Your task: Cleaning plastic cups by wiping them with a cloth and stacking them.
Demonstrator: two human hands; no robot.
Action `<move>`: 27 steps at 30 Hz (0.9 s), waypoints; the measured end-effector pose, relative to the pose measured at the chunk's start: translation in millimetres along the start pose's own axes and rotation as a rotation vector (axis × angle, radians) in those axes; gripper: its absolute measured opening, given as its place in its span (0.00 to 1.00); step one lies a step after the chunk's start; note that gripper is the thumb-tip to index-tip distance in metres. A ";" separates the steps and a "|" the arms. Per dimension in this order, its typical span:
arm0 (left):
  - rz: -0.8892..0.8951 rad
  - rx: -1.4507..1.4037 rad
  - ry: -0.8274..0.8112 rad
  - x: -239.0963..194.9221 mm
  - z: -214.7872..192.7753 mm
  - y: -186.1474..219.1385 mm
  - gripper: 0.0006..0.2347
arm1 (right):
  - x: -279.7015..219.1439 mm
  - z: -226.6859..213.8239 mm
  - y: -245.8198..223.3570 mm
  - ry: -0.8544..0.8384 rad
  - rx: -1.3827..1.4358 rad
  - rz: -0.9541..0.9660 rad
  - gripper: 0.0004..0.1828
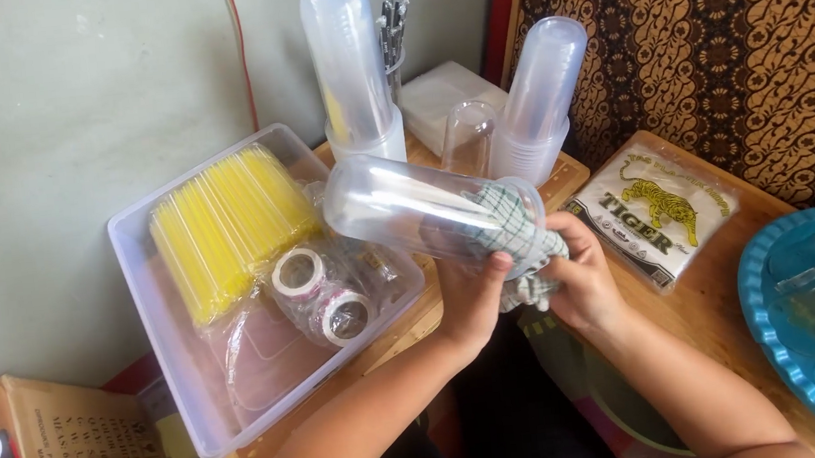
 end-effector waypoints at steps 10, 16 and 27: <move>-0.190 -0.002 0.223 14.9 3.7 34.5 0.42 | 11.1 13.1 -27.8 0.074 -0.108 -0.129 0.31; -0.190 -0.326 0.319 8.3 6.4 40.3 0.32 | 9.2 -10.0 -17.5 0.156 -0.979 -0.656 0.21; -0.189 -0.458 0.198 -0.5 6.2 27.4 0.38 | -10.9 79.6 -29.8 -0.087 -1.163 -0.437 0.25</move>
Point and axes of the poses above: each hand's wrist, its own x-axis towards the middle knuckle, its own z-axis out of the palm, y = z × x, the point moved 5 cm from there along x, towards the middle knuckle, and after that the axes turned 14 degrees about z, right-handed, at the moved point
